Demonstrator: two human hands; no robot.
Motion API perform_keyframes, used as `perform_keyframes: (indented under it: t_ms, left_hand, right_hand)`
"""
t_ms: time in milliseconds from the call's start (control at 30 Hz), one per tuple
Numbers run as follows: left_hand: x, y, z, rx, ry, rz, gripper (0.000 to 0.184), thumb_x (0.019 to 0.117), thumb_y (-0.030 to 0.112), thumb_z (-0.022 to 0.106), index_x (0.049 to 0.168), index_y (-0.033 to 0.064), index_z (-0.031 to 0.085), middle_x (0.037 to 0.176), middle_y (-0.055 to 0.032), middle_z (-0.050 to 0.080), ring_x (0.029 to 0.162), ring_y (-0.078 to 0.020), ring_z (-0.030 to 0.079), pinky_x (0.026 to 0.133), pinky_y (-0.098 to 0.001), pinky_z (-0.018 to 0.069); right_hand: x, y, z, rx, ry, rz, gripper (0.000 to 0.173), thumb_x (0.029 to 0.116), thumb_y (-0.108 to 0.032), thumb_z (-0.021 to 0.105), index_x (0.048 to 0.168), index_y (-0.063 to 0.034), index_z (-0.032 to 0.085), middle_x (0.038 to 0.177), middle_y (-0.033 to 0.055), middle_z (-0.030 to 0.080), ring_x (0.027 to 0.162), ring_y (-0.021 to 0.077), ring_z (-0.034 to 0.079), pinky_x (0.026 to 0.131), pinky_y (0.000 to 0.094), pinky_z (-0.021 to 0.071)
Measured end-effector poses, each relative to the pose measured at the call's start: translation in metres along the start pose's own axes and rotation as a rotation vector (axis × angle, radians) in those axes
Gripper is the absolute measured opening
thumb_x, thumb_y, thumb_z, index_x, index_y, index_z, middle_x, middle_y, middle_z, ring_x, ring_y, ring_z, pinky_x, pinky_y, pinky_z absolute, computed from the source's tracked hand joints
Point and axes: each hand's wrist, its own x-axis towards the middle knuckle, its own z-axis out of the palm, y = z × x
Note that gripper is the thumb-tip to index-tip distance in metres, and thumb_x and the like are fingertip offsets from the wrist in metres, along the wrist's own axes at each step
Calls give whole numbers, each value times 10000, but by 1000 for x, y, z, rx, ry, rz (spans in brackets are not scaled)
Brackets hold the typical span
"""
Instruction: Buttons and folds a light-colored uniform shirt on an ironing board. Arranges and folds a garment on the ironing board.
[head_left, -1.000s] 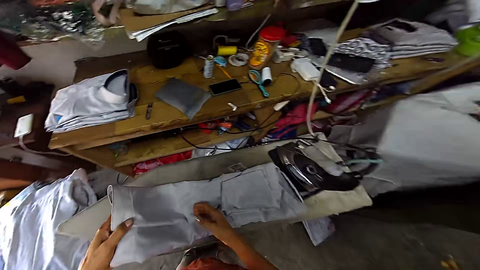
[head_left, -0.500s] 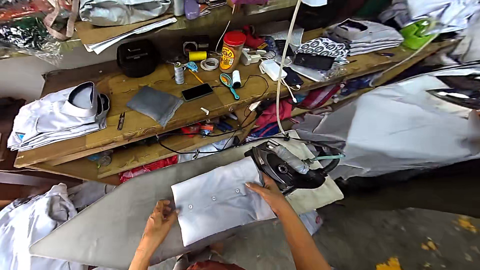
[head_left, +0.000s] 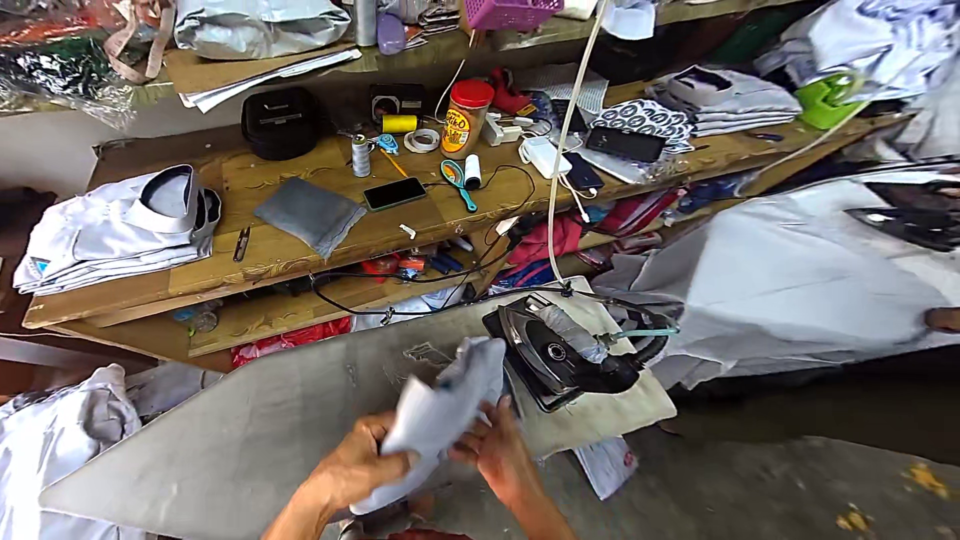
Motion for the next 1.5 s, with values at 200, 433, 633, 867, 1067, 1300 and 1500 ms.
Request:
perform_keyframes:
  t_ms: [200,433,633,867,1067,1300,1500]
  left_hand:
    - [-43,36,-22,1209,-381,378,270,902,204,714,1170,225,738,958,-90,678,900,-278,681,768,-468,580]
    - [-134,-41,-159,1587,-28,-49,461,909,-71,620,1279,183,727,1328,-236,645,1304,-481,553,1077,-676,421]
    - [-178,-106,-141,1367,537,-23,442,867,423,726,1145,80,721,1127,-185,698,1121,-406,641,936,-569,537]
    - [-165,-154,-116,1307,861,66,400,862,403,723,1067,60,726,1017,-150,704,1002,-354,672,899,-477,562]
    - [-170,-155,-117,1362,866,105,298,874,260,710,1087,52,727,1067,-172,716,1008,-358,702,858,-465,599]
    - [-157,-143,-104,1421,689,221,389,1045,340,498,1350,170,669,1450,-51,620,1384,-318,534,1079,-527,467]
    - [-150,-159,-121,1385,440,-80,641,1046,559,430,1585,212,422,1664,41,360,1562,-290,268,1211,-610,252]
  right_hand:
    - [47,-30,42,628,-192,-357,604,1098,-525,124,1207,-195,618,1042,-14,753,980,81,720,817,335,629]
    - [87,23,32,-11,-247,-95,431,1117,-366,325,1339,-67,541,1117,57,713,992,156,704,875,373,599]
    - [55,49,17,-494,-98,-309,326,957,-139,671,1225,42,625,1100,117,711,984,155,699,895,335,595]
    - [49,58,35,-1027,59,-442,313,961,-261,708,1079,29,702,1005,187,688,880,275,665,821,480,543]
    - [51,68,38,-1141,61,-562,234,958,-183,682,955,49,714,956,222,658,833,320,648,772,510,533]
    - [49,68,37,-1091,80,-524,370,934,-204,705,1162,75,619,942,192,679,806,273,657,745,486,536]
    - [54,62,42,-1042,48,-461,369,943,-244,710,1158,49,649,959,171,688,850,252,653,790,471,534]
